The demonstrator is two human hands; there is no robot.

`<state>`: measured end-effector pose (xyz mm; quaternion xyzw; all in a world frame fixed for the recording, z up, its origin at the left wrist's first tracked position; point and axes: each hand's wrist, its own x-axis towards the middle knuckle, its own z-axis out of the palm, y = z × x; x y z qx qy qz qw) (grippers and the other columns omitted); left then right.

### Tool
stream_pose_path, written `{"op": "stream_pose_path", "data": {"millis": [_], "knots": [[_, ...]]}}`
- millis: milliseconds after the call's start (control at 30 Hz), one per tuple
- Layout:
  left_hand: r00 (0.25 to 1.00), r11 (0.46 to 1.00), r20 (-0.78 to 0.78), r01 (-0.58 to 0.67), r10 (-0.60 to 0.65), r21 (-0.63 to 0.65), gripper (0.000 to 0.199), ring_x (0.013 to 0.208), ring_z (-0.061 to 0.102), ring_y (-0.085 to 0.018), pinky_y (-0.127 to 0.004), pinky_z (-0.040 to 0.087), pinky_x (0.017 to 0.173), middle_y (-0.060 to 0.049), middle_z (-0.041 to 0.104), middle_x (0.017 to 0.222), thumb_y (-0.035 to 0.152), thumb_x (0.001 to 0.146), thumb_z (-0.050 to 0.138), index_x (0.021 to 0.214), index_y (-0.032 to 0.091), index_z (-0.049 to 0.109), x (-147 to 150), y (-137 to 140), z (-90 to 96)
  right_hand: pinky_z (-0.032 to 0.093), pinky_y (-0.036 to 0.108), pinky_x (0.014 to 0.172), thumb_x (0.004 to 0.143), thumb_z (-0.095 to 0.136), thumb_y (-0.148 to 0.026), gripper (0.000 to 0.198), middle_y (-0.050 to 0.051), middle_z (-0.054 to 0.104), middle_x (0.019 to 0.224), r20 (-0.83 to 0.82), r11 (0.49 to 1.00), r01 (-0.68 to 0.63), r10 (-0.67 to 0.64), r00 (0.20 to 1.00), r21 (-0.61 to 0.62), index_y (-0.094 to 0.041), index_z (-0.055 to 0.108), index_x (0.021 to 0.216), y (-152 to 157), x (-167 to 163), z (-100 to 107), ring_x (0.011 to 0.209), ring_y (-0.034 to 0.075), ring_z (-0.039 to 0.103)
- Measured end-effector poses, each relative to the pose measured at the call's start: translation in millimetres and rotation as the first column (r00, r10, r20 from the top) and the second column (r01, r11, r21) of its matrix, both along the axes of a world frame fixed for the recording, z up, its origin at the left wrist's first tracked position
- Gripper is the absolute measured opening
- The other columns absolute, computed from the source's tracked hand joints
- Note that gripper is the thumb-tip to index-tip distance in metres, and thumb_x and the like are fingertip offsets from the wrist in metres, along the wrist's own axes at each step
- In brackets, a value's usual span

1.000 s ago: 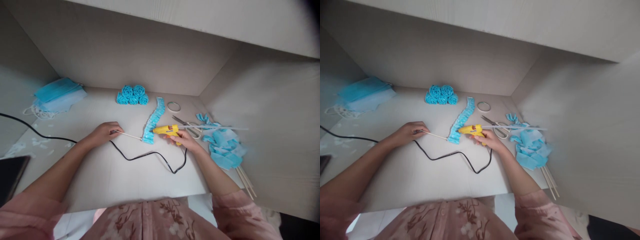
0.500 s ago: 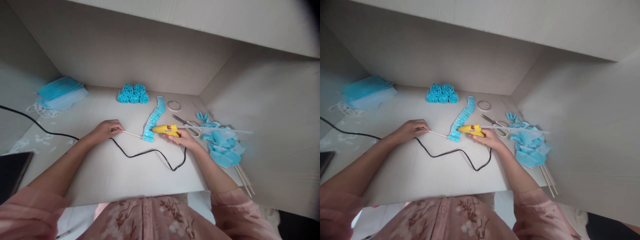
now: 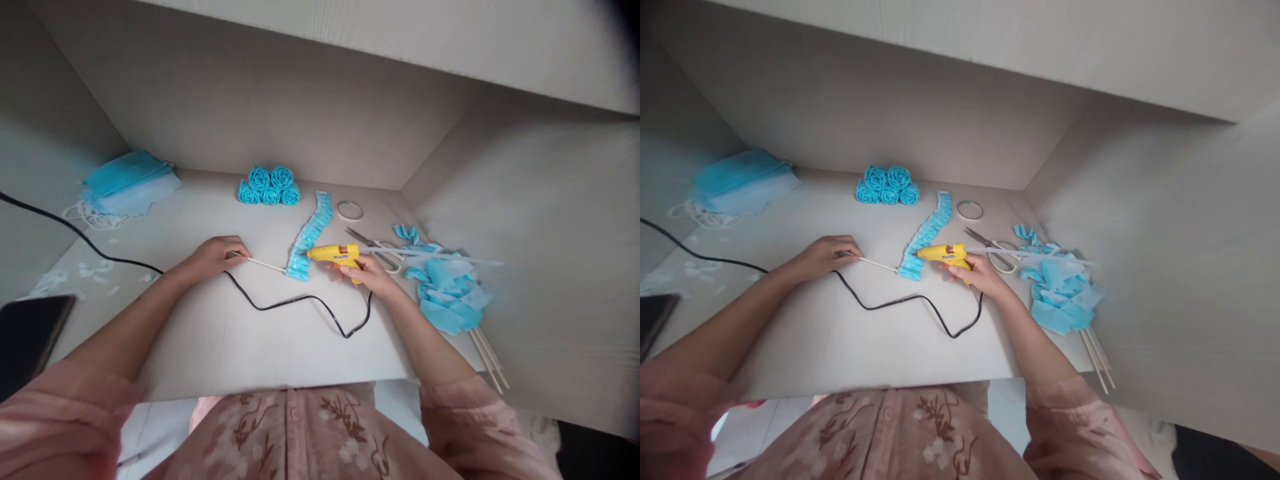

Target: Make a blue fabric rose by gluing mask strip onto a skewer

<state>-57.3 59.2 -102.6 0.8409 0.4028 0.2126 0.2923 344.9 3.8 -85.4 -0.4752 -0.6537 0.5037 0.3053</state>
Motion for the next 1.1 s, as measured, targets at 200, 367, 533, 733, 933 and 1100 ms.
{"op": "stream_pose_path", "data": {"millis": [200,367,533,733,933,1100], "knots": [[1.000,1.000,-0.018,0.013,-0.012,0.023,0.032,0.076,0.062,-0.015,-0.025,0.043,0.066,-0.004,0.069,0.087,0.045,0.094,0.055,0.090,0.020,0.075,0.4,0.8,1.5,0.041,0.024,0.047,0.082,0.071,-0.054,0.046,0.010,0.077,0.117,-0.008,0.999,-0.001,0.001,1.000,-0.043,-0.020,0.075,0.111,-1.5,-4.2,4.0,0.082,0.021,0.071],[0.999,0.998,0.007,0.032,-0.032,0.054,0.033,0.076,0.062,-0.015,-0.023,0.043,0.067,-0.004,0.070,0.088,0.046,0.094,0.055,0.088,0.020,0.074,0.0,1.9,0.8,0.041,0.024,0.046,0.077,0.072,-0.059,0.052,0.010,0.078,0.110,-0.007,0.994,0.068,-0.069,0.998,-0.088,-0.019,0.076,0.109,-2.4,-9.5,5.7,0.079,0.020,0.070],[1.000,0.997,0.010,0.028,-0.029,0.068,0.032,0.077,0.063,-0.014,-0.023,0.044,0.069,-0.004,0.070,0.088,0.045,0.093,0.056,0.088,0.019,0.074,-0.4,3.0,0.4,0.045,0.024,0.048,0.079,0.071,-0.061,0.046,0.007,0.079,0.103,-0.034,0.993,0.075,-0.078,0.996,-0.097,-0.020,0.075,0.101,1.6,-11.5,2.3,0.073,0.018,0.068],[0.999,0.997,0.008,0.033,-0.033,0.068,0.032,0.074,0.061,-0.014,-0.023,0.043,0.066,-0.004,0.069,0.087,0.044,0.091,0.055,0.089,0.018,0.075,-0.1,4.9,-0.8,0.043,0.021,0.046,0.084,0.069,-0.058,0.042,0.009,0.076,0.118,-0.034,0.984,0.046,-0.052,0.998,-0.170,-0.024,0.074,0.109,5.6,-8.1,12.5,0.090,0.021,0.075],[0.999,0.996,0.010,0.035,-0.036,0.081,0.031,0.074,0.061,-0.014,-0.023,0.043,0.067,-0.004,0.069,0.087,0.043,0.091,0.055,0.089,0.019,0.074,0.7,4.9,-2.0,0.037,0.022,0.040,0.081,0.071,-0.056,0.046,0.012,0.075,0.120,-0.062,0.975,0.167,-0.177,0.982,-0.146,-0.020,0.071,0.109,-14.8,-5.4,13.7,0.074,0.018,0.071],[0.999,0.995,0.015,0.034,-0.036,0.090,0.031,0.072,0.061,-0.014,-0.023,0.043,0.065,-0.004,0.069,0.086,0.043,0.091,0.055,0.088,0.019,0.074,1.1,4.6,-2.3,0.039,0.023,0.042,0.074,0.077,-0.050,0.044,0.011,0.077,0.116,0.018,0.978,0.200,-0.199,0.980,-0.061,-0.019,0.072,0.105,-30.5,-10.2,9.7,0.072,0.018,0.069]]}}
